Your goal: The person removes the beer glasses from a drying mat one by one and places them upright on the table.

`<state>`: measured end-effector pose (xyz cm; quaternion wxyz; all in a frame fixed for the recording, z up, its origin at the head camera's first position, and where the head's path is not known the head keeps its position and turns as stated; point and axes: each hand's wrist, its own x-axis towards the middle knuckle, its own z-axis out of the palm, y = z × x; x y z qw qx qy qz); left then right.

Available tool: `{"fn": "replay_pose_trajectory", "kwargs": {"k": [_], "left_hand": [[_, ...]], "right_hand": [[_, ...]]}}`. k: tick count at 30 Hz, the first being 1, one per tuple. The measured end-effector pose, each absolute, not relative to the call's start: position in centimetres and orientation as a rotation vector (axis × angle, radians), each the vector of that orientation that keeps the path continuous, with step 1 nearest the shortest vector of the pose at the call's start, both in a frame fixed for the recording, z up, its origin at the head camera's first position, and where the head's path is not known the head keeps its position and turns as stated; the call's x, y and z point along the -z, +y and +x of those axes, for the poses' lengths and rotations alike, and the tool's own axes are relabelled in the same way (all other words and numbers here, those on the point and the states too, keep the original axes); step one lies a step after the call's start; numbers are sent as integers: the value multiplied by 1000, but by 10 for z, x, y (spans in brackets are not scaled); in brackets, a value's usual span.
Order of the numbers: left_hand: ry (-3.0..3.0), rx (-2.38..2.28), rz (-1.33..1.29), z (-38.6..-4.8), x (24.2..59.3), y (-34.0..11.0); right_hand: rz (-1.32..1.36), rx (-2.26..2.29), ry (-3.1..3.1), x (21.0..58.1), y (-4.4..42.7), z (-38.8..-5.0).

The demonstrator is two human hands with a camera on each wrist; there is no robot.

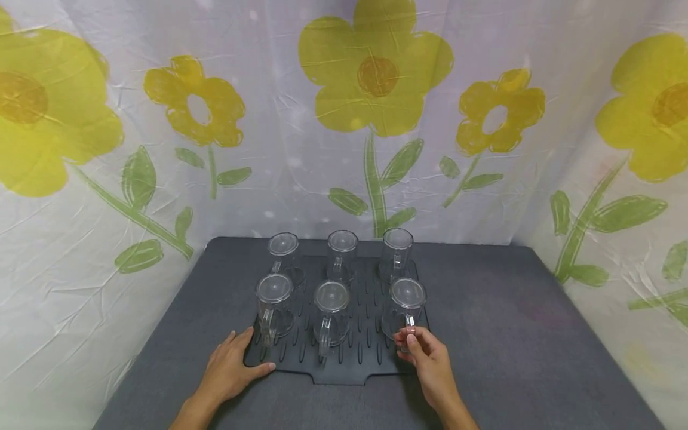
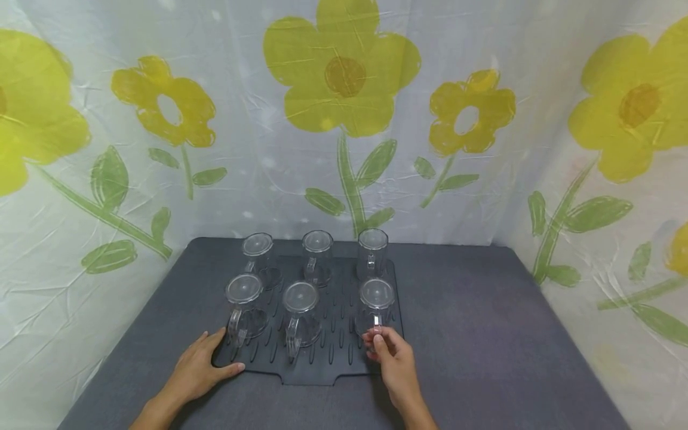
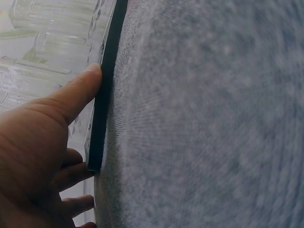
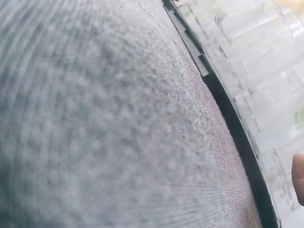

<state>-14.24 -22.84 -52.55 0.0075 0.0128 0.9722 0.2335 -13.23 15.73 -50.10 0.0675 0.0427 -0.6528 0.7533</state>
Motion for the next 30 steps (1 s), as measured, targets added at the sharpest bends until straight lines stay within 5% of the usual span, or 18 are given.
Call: {"fn": "replay_pose_trajectory", "kwargs": {"k": [30], "left_hand": [[3062, -721, 61, -142, 524, -227]], "right_hand": [[436, -2069, -1778, 445, 172, -111]]}}
